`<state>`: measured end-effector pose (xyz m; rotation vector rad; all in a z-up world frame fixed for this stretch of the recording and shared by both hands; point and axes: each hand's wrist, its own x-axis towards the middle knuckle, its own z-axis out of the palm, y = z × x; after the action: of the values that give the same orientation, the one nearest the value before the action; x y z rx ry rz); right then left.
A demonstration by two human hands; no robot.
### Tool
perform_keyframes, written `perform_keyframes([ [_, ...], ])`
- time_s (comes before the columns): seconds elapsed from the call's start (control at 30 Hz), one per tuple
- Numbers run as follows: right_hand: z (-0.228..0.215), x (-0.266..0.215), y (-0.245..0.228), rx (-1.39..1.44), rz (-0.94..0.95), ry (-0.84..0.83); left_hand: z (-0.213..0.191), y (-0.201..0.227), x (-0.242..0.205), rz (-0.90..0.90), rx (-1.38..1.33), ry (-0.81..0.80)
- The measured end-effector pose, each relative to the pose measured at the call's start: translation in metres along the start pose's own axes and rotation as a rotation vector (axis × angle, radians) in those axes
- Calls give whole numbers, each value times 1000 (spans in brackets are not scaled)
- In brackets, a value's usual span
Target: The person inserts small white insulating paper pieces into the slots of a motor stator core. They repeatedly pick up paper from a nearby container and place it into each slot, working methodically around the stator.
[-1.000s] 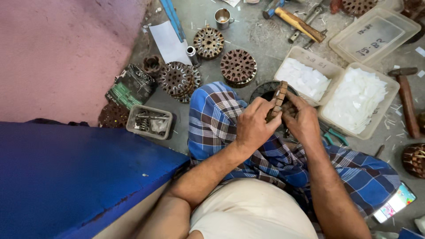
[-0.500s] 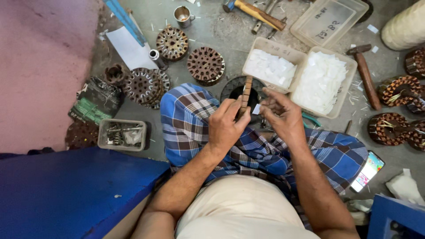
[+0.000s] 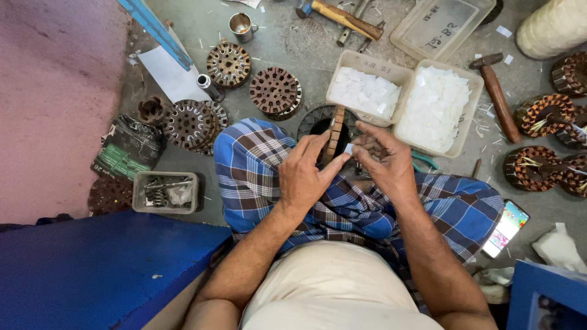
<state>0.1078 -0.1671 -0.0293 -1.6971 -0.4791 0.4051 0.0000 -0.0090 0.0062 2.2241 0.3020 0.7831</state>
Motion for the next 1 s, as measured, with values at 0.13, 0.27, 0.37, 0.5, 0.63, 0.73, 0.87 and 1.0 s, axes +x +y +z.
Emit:
perform_keyframes([
  [0.13, -1, -7, -11, 54, -24, 16, -10, 9, -1, 41, -10, 67],
  [0.27, -3, -24, -31, 19, -73, -7, -16, 14, -5, -109, -238, -75],
  [0.37, -6, -36, -44, -47, -138, -53, -16, 14, -9, -346, -490, -280],
  [0.5, -4, -44, -49, -91, -239, 3, -10, 13, -11, -508, -695, -336],
  [0.63, -8, -47, -39, 137, -43, -1, -6, 11, -14, -548, -834, -349],
  [0.73, -13, -49, -29, 65, -14, 1, -2, 12, -17, -552, -845, -358],
  [0.87, -15, -51, -20, -64, 27, -59, 3, 8, -22, -542, -797, -426],
  [1.0, -11, -51, -22, 30, 49, -139, 8, 1, -21, -681, -974, -487],
])
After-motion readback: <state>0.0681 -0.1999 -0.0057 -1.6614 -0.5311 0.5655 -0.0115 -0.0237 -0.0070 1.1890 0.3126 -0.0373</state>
